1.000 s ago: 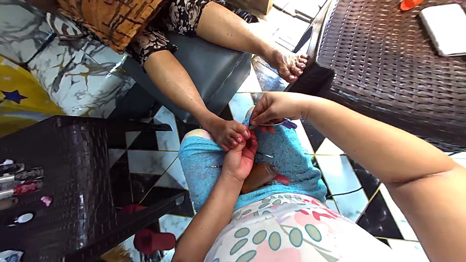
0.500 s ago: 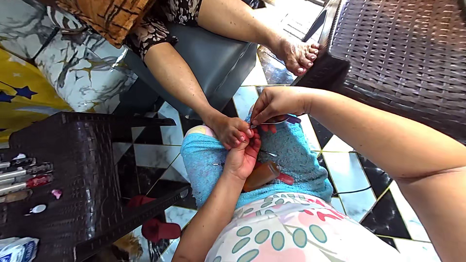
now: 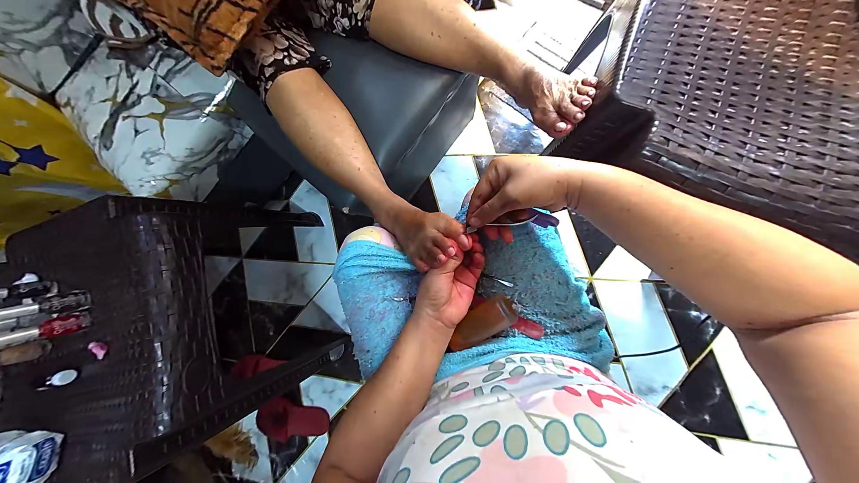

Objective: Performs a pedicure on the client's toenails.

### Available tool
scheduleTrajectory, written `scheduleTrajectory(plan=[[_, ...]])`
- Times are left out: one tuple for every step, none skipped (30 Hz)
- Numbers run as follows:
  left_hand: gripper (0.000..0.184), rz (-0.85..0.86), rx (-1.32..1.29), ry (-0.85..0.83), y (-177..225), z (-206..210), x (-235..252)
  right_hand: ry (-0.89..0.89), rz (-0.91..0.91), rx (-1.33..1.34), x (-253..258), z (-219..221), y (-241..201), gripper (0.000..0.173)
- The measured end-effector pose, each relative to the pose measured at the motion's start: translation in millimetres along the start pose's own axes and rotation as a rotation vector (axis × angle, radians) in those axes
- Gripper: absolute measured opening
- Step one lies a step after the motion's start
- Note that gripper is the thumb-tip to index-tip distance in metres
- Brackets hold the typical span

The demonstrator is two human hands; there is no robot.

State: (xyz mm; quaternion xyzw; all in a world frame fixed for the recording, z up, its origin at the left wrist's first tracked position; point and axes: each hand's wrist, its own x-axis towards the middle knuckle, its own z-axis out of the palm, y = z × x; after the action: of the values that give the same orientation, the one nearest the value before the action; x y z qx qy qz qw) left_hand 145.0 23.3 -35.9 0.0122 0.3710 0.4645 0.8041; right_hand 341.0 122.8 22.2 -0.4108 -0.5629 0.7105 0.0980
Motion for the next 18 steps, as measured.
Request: scheduleTrajectory(plan=[[0.021, 0.000, 0.002, 0.000, -0.1, 0.0, 0.2, 0.002, 0.003, -0.001, 0.1, 0.1, -0.1, 0.017], [0.022, 0.001, 0.004, 0.003, -0.2, 0.3, 0.3, 0.005, 0.006, 0.000, 0.3, 0.2, 0.1, 0.017], [0.023, 0.002, 0.008, 0.008, -0.4, 0.6, 0.4, 0.008, 0.007, 0.002, 0.3, 0.4, 0.3, 0.017], [0.024, 0.002, 0.014, 0.010, -0.4, 0.8, 0.5, 0.013, 0.006, 0.003, 0.2, 0.8, 0.5, 0.016], [0.024, 0.004, 0.020, 0.009, -0.5, 0.8, 0.5, 0.018, 0.004, 0.002, 0.0, 1.4, 0.2, 0.016], [0.024, 0.006, 0.022, 0.007, -0.5, 0.7, 0.5, 0.022, 0.004, 0.001, -0.2, 1.9, -0.3, 0.016], [0.024, 0.006, 0.018, 0.008, -0.6, 0.6, 0.6, 0.028, 0.003, -0.003, -0.4, 2.4, -0.7, 0.016], [0.024, 0.005, 0.015, 0.011, -0.7, 0.6, 0.5, 0.030, 0.000, -0.011, -0.7, 2.8, -0.9, 0.016], [0.024, 0.005, 0.012, 0.014, -0.7, 0.6, 0.5, 0.034, -0.003, -0.017, -1.1, 3.3, -1.1, 0.015], [0.024, 0.005, 0.012, 0.015, -0.7, 0.7, 0.4, 0.038, -0.010, -0.025, -1.6, 3.8, -1.1, 0.015], [0.024, 0.004, 0.010, 0.015, -0.8, 0.7, 0.3, 0.040, -0.021, -0.031, -2.3, 4.1, -0.9, 0.015], [0.024, 0.003, 0.008, 0.013, -0.7, 0.9, 0.1, 0.041, -0.031, -0.034, -2.6, 4.1, 0.0, 0.015], [0.024, 0.002, 0.008, 0.012, -0.7, 0.9, 0.0, 0.040, -0.038, -0.040, -2.8, 3.7, 0.6, 0.014], [0.024, 0.002, 0.009, 0.010, -0.6, 1.1, -0.3, 0.037, -0.041, -0.044, -3.0, 3.2, 1.1, 0.014], [0.024, 0.001, 0.007, 0.009, -0.5, 1.4, -0.4, 0.031, -0.040, -0.041, -3.2, 2.5, 1.3, 0.014], [0.024, 0.000, 0.005, 0.010, -0.3, 1.8, -0.5, 0.024, -0.039, -0.035, -3.1, 1.7, 1.6, 0.014], [0.023, -0.001, 0.002, 0.012, -0.3, 1.9, -0.6, 0.017, -0.036, -0.028, -2.8, 1.0, 2.2, 0.015], [0.023, -0.003, -0.001, 0.011, -0.2, 1.7, -0.5, 0.012, -0.029, -0.024, -2.5, 0.6, 2.0, 0.015]])
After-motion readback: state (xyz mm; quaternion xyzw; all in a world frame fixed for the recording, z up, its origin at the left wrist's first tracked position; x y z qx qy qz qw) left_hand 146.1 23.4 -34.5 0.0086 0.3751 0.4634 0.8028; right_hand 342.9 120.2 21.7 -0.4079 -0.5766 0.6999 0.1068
